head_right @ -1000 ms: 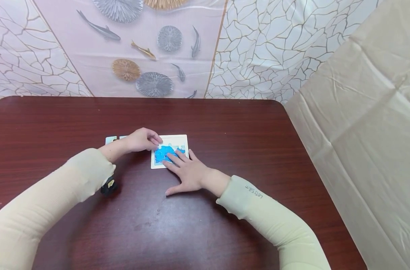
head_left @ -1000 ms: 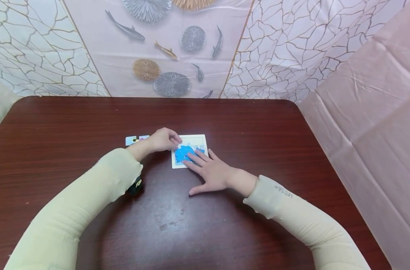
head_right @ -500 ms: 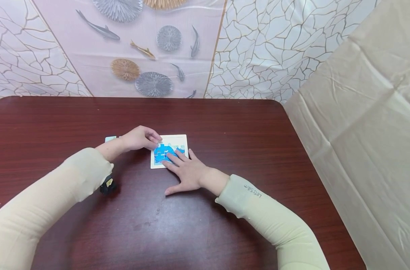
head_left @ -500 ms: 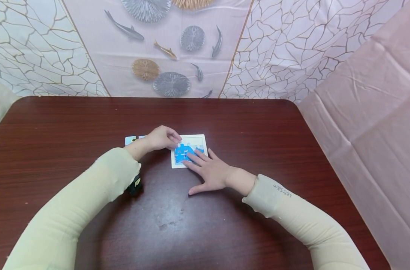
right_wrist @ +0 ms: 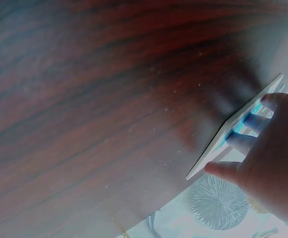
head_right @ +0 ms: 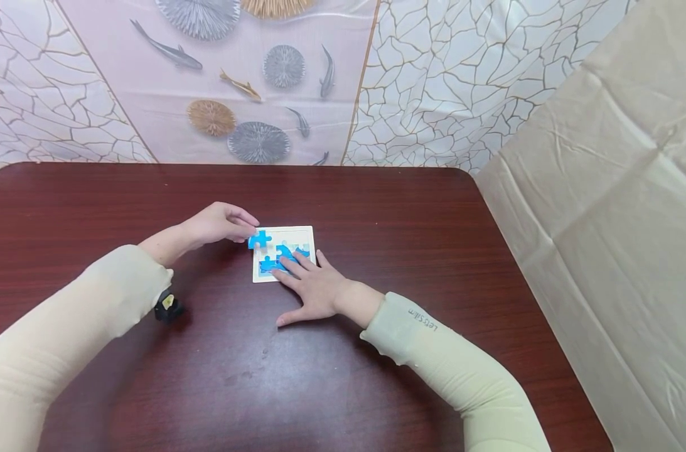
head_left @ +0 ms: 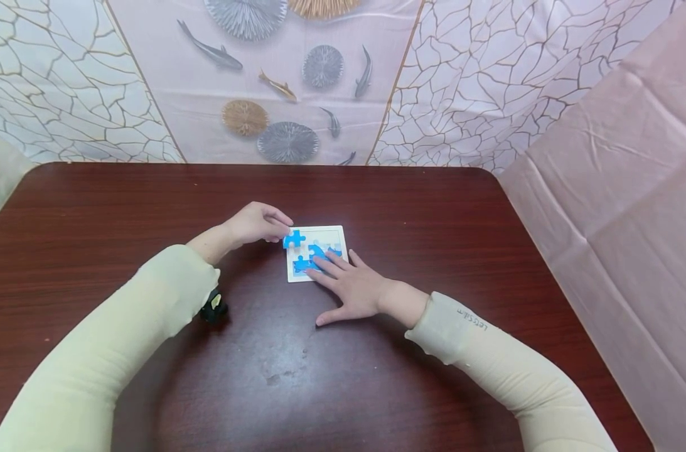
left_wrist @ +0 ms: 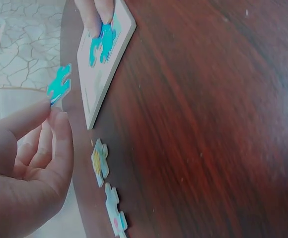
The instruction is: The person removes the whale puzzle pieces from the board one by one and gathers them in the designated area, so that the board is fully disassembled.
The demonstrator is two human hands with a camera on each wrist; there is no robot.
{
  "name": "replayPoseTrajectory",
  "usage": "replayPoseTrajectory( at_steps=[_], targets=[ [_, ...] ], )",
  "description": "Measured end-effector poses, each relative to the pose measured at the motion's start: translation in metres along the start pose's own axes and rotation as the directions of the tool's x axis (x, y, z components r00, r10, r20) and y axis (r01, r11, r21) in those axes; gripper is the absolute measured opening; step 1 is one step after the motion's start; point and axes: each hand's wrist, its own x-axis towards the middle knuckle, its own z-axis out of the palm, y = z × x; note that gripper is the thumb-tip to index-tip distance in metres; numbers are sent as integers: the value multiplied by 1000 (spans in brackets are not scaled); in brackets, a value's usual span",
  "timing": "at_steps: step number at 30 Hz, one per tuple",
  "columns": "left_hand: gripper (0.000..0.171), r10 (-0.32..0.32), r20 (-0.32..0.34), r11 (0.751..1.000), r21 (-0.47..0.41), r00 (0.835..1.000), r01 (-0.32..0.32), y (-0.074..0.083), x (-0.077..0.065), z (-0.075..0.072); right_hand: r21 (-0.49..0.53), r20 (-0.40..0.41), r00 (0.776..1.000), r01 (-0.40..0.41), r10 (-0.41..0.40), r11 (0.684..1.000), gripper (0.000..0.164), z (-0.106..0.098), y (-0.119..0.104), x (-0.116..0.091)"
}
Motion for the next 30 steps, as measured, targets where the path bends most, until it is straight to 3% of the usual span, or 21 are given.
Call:
replayPoseTrajectory(
  at_steps=[25,30],
  targets=[
    [44,-4,-41,1000,-2,999,4,-25,-31,-42,21,-23,999,39,-38,999,90,-2,1,-3],
    [46,-5,-34,999,-45,999,3,-32,-35,-48,23,-20,999,39,-38,999,90,-1,1,-4]
  ],
)
